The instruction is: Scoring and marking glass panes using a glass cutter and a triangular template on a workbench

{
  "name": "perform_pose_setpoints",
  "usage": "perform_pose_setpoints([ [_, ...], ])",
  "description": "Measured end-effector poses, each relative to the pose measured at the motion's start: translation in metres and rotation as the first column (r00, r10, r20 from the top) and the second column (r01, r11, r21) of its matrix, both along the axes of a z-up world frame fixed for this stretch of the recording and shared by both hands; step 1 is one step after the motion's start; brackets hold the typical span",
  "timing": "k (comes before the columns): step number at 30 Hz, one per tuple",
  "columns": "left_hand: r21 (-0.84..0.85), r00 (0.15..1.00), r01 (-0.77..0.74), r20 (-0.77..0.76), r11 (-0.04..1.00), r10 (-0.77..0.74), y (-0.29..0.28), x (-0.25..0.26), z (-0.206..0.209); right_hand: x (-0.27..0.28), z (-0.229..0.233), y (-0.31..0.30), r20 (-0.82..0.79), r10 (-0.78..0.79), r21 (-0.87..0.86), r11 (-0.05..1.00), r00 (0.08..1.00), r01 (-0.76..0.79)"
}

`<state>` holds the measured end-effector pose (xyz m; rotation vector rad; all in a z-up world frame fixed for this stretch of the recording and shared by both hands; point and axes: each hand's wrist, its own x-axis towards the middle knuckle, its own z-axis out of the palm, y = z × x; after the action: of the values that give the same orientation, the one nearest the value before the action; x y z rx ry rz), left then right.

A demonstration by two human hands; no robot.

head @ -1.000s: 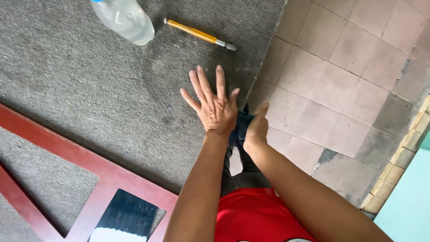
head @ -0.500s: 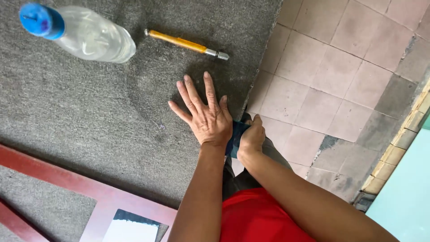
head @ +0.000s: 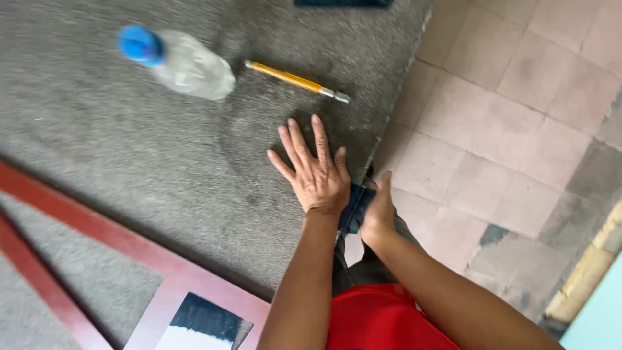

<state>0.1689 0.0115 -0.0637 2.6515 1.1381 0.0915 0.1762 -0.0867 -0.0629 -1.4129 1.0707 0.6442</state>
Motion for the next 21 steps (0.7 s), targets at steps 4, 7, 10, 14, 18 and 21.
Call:
perform_pose_setpoints([
  [4,0.079,0.981,-0.003,0.195,0.997,-0.012,0.009,0.001,0.007,-0.001,-0.043,-0.066,0.323,0.732,-0.061,0.649,0.601,-0.758],
  [7,-0.078,0.961,-0.013,0.275,0.997,0.034,0.005,-0.020,0.029,0.005,0.015,-0.069,0.324,0.658,0.068,0.700,0.680,-0.711],
  [10,-0.457,0.950,0.045,0.296,0.888,0.104,0.010,-0.054,0.073,0.020,0.057,-0.065,0.394,0.762,-0.063,0.580,0.514,-0.812],
  [14,-0.875,0.980,0.067,0.149,0.480,0.134,0.005,-0.099,0.116,0.030,0.107,-0.055,0.573,0.648,0.212,0.474,0.502,-0.855],
  [18,-0.914,0.735,0.390,0.380,0.109,0.562,-0.010,-0.129,0.104,0.042,0.125,-0.032,0.658,0.682,0.189,0.263,0.320,-0.946],
  [21,-0.929,0.427,0.361,0.241,0.079,0.872,-0.027,-0.149,0.092,0.053,0.140,0.007,0.607,0.790,-0.167,0.237,0.089,-0.957],
])
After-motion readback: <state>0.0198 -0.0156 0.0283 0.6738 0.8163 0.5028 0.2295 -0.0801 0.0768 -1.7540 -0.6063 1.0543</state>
